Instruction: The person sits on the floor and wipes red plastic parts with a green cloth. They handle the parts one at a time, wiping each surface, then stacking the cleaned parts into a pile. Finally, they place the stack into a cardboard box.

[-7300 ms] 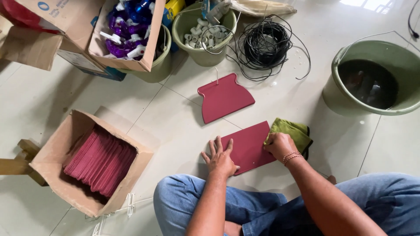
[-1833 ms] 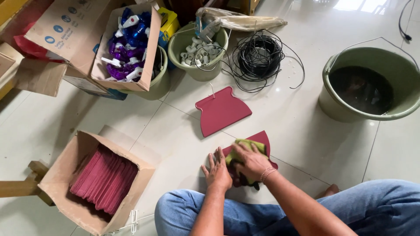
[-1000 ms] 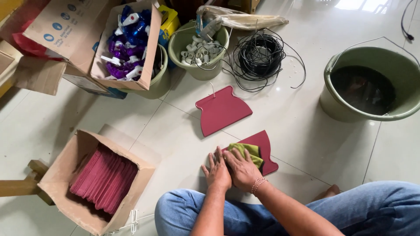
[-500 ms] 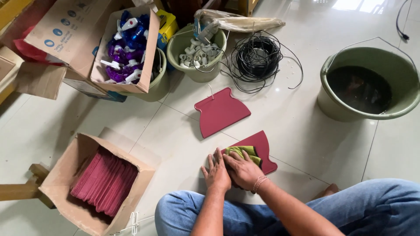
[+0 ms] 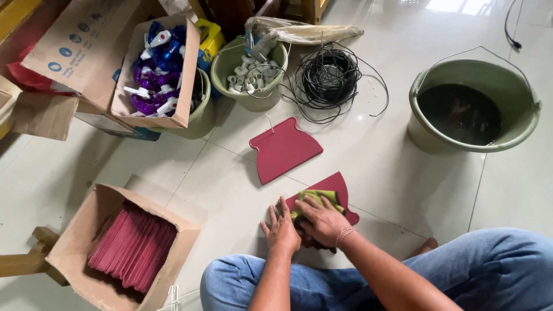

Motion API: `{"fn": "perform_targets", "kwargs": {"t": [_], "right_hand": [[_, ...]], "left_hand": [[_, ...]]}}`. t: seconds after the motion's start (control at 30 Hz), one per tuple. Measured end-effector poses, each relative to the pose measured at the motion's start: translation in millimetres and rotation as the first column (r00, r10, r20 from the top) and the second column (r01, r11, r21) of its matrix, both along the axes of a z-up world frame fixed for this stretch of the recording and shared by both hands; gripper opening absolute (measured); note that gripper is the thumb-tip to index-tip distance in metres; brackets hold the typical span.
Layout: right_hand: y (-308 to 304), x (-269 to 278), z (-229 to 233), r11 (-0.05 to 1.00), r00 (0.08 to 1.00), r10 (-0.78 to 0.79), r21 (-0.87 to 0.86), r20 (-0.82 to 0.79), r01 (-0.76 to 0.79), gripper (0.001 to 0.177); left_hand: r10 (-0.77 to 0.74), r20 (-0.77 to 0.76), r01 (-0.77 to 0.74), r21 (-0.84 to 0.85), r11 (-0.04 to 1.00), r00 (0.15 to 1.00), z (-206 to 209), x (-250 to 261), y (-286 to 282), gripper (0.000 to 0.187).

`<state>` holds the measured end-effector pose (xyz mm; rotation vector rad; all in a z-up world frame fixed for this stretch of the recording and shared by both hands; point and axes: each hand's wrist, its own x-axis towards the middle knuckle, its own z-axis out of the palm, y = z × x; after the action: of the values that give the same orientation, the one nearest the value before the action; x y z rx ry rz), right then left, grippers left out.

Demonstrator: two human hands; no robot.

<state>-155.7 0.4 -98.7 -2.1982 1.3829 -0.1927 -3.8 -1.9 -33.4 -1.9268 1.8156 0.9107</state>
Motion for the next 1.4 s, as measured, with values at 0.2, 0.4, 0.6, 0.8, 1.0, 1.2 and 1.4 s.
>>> {"fn": "perform_targets", "kwargs": {"t": [0.2,0.4,0.6,0.8,1.0,1.2,1.4], "right_hand": [[-23,-41,-44,0.856,0.849,-0.515,-0.137,-0.122,0.499,0.078],[27,13,-28,0.988,0.999,0.031,-0.154,0.013,-0.029,0.060],[-22,-88,15,0.738,0.760,-0.636,0.185,-0.135,0.649,0.059],[-35,-134,79,0.265,0.151,-0.962,0.641,0.227,0.720,0.037],[-16,-121,156,0.073,-0.417,-0.870,0.904,0.264,0.420,0.069],[-21,-126,151,0.066,-0.435,-0.871,0.933,0.226,0.353,0.038],[-25,-121,116,0.160,-0.477,-0.778,0.864,0.408,0.477,0.072]], "left_hand": [[0.020,-0.013,-0.021,-0.043,0.999,1.000,-11,-1,3,0.143],[-0.007,0.013,0.007,-0.009,1.000,1.000,1,2,7,0.103],[-0.061,0.046,0.059,0.041,0.997,0.997,41,-4,12,0.113],[0.016,0.206,-0.004,-0.054,0.999,0.978,-15,-20,22,0.122],[-0.229,0.338,0.236,0.019,0.971,0.913,-39,-75,62,0.092],[-0.261,-0.018,0.244,-0.300,0.922,0.965,-22,-91,73,0.034],[-0.179,0.021,0.180,-0.197,0.964,0.984,-4,-14,31,0.064]]}}
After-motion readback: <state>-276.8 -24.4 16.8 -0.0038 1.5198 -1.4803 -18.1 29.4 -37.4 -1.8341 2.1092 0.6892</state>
